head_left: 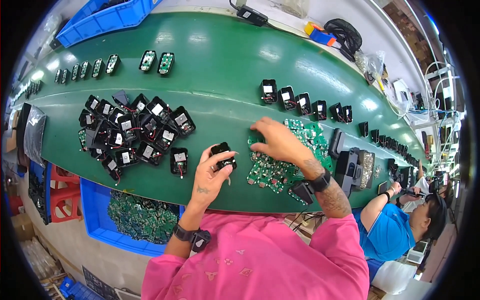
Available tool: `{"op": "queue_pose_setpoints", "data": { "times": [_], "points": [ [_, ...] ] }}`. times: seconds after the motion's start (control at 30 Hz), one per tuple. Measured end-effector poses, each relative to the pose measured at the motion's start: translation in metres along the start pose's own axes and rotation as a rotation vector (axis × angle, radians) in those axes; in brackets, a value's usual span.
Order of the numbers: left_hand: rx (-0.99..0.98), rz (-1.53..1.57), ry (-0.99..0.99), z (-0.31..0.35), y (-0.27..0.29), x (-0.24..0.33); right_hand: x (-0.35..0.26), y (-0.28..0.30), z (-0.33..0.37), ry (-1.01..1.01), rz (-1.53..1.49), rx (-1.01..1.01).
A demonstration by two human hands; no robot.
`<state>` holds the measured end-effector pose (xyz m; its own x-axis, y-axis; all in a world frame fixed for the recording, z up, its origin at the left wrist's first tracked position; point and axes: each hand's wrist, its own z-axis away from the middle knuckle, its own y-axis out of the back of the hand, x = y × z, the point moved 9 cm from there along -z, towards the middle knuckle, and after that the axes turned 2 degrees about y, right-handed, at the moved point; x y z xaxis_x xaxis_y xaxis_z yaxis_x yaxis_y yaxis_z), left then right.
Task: The person picks up a black housing and a circuit board, fits the board into the housing, and presses them together. The person then places the assembled unit onto the green conveyor belt and reaches for another circuit board.
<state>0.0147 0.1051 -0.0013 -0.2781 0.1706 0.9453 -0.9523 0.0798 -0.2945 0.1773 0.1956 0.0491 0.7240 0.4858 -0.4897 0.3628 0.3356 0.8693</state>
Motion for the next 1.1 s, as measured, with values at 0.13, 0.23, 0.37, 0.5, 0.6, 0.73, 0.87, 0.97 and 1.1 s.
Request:
{"op": "queue_pose_setpoints", "data": {
  "times": [0.13, 0.23, 0.37, 0.5, 0.6, 0.73, 0.87, 0.97, 1.1],
  "points": [
    [0.055, -0.118, -0.010, 0.004, 0.007, 0.001, -0.003, -0.009, -0.019, -0.061, -0.051, -0.178],
    [0.095, -0.184, -0.134, 0.004, 0.010, 0.000, 0.002, -0.005, -0.023, 0.095, 0.034, -0.093],
    [0.186, -0.145, -0.080, 0.005, 0.017, -0.002, 0.020, 0.039, -0.011, -0.195, -0.294, 0.164],
    [0.176, -0.131, -0.135, 0.001, 0.008, 0.008, 0.017, 0.046, 0.024, -0.356, -0.856, 0.172],
    [0.155, -0.186, -0.178, -0.001, 0.001, 0.011, -0.005, 0.016, 0.054, -0.205, -1.333, 0.156],
    [0.054, -0.313, -0.243, -0.006, -0.019, 0.015, -0.023, -0.032, 0.077, -0.405, -1.322, 0.145],
    [0.209, 0.014, 0.105, -0.007, -0.019, -0.022, -0.028, -0.033, 0.091, -0.367, -0.704, 0.484],
    [0.364, -0.153, -0.220, -0.003, -0.007, -0.001, -0.045, -0.040, 0.106, -0.222, -0.470, 0.436],
    [0.333, -0.022, -0.146, -0.005, -0.002, -0.001, -0.054, -0.045, 0.123, -0.146, -0.272, 0.375]
  ]
}}
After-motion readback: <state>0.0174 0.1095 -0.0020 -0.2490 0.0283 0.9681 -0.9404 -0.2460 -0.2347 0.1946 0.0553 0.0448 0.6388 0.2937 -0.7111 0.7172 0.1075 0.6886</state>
